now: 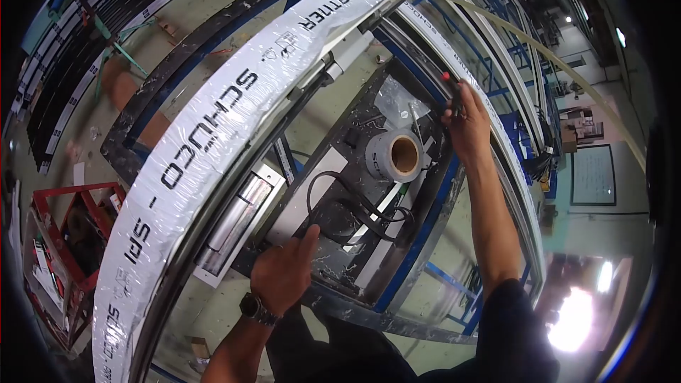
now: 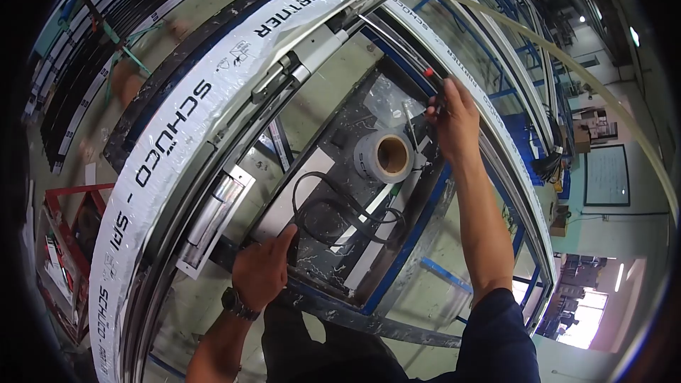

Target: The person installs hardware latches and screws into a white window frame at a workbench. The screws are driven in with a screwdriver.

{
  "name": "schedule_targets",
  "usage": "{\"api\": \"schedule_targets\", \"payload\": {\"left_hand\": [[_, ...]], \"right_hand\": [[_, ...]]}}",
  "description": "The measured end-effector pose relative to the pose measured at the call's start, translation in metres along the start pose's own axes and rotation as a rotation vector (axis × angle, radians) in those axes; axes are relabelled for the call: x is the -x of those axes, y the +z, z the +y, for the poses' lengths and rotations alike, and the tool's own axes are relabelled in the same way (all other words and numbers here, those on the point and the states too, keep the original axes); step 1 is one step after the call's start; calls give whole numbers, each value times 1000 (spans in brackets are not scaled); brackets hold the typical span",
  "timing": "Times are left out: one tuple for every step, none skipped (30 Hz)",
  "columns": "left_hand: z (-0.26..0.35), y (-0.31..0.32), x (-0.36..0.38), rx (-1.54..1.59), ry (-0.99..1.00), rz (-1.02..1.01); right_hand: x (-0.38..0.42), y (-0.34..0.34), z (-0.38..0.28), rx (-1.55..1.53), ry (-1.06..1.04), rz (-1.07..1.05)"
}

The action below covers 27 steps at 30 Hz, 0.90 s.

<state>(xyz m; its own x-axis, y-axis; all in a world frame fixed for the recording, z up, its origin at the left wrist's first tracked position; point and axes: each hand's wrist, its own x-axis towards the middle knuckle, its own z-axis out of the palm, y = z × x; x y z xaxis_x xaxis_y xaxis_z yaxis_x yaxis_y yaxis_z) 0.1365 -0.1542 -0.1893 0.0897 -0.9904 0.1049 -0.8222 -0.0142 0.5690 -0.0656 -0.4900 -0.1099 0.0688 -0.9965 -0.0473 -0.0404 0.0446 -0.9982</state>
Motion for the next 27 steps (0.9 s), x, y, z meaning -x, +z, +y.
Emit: {"api": "schedule_targets", "payload": {"left_hand": [[0, 2, 1, -42, 2, -9], [1, 4, 2, -10, -13, 4], [1, 5, 1, 21, -26, 18], [1, 5, 0, 51, -40, 34], [3, 4, -1, 88, -74, 25], [5, 3, -2, 80, -87, 33], [7, 1, -3, 73, -102, 41], [10, 0, -4, 67, -117, 50], [13, -1, -4, 60, -118, 88], [14, 2, -4, 5, -102, 118], [14, 5, -4, -8, -108, 145], [16, 7, -3, -22, -114, 173], [17, 6, -3, -11, -124, 162], [17, 6, -2, 5, -108, 188], [17, 7, -1, 20, -94, 216], [17, 9, 0, 35, -84, 243], [16, 12, 1, 103, -50, 334], [23, 9, 6, 207, -141, 405], [34, 5, 10, 307, -236, 479], [45, 1, 14, 406, -316, 565], [62, -7, 28, 480, -492, 506], [74, -2, 46, 667, -561, 546], [82, 8, 64, 855, -626, 593], [90, 16, 83, 1043, -682, 648], [96, 21, 105, 1171, -746, 621], [105, 21, 126, 1263, -814, 607], [114, 20, 145, 1360, -874, 591]], "right_hand": [[0, 1, -1, 0, -48, 16], [-1, -1, -2, -6, -45, -9], [-1, -3, -2, -13, -44, -34], [0, -6, -3, -21, -44, -61], [1, -10, -6, -55, -55, -106], [5, -11, -7, -22, -119, -134], [10, -10, -7, 12, -181, -163], [14, -12, -7, 46, -244, -193], [14, -16, -7, 101, -282, -239], [14, -18, -6, 210, -331, -227], [13, -19, -6, 317, -382, -215], [13, -20, -6, 424, -435, -202], [12, -23, -4, 532, -609, -220], [10, -28, -7, 786, -790, -204], [9, -31, -13, 1037, -972, -181], [8, -34, -17, 1288, -1153, -151], [4, -35, -21, 1336, -1265, -123], [4, -38, -28, 1375, -1321, -144], [8, -38, -38, 1403, -1357, -139], [-1, -44, -40, 1259, -1465, -166], [4, -50, -47, 1305, -1424, -133], [12, -57, -47, 1205, -1320, -140], [24, -63, -46, 1069, -1233, -166], [35, -75, -45, 1040, -1165, -213], [56, -81, -45, 981, -1180, -225], [82, -87, -47, 943, -1138, -236], [106, -97, -38, 803, -916, -276]]}}
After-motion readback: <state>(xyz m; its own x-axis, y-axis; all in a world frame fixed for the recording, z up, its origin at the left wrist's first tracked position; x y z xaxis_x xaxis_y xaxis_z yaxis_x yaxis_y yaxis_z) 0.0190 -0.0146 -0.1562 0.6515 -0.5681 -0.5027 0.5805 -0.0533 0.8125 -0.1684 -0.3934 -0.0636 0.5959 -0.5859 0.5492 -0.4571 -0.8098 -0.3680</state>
